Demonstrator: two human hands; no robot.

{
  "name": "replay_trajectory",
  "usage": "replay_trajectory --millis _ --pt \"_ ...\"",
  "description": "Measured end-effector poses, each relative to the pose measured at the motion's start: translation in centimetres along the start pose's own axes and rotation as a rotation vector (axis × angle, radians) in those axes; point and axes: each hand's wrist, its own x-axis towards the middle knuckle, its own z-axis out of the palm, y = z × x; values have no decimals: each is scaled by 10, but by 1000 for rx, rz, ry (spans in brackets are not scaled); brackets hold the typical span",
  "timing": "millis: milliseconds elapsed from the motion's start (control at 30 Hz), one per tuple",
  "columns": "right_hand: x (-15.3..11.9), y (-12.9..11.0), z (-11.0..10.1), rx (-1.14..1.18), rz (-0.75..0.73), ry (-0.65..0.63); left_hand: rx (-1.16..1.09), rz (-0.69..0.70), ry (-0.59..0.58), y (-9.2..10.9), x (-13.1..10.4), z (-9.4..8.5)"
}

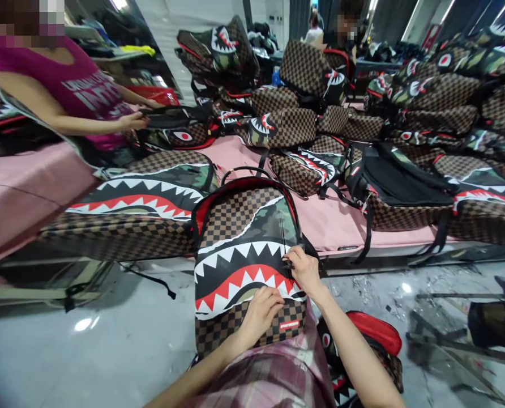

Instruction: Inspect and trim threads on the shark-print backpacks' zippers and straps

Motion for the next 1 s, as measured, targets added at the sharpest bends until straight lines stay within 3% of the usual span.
replay_trajectory --millis 67,167,267,367,433,500,567,667,767,867,933,1000 --pt "-10 -4 -2 67 -23 -2 -82 -89 73 -1 -1 -6" --pt "-57 -18 -2 136 -67 -75 -103 -231 144 1 10 -15" --pt "-107 -38 3 225 -44 -133 1 -275 175 8 34 -18" --pt "-124 -45 6 374 26 -160 127 -277 160 13 58 -11" --pt "-112 -30 3 489 136 -100 172 -296 122 12 68 -6" --pt "-85 2 -5 519 322 49 196 -315 83 8 72 -4" --pt "-49 43 -16 357 540 201 225 -305 55 5 74 -7" --pt "7 103 -21 -143 679 103 324 -293 -46 9 80 -16" --pt "49 140 -10 -214 656 29 470 -427 -261 20 89 -25" --pt "71 151 -3 -207 586 -21 565 -517 -413 28 95 -31" --pt "74 143 -8 -217 551 -2 580 -508 -416 30 95 -34" --pt "64 119 -17 -206 464 108 560 -494 -375 30 93 -37"
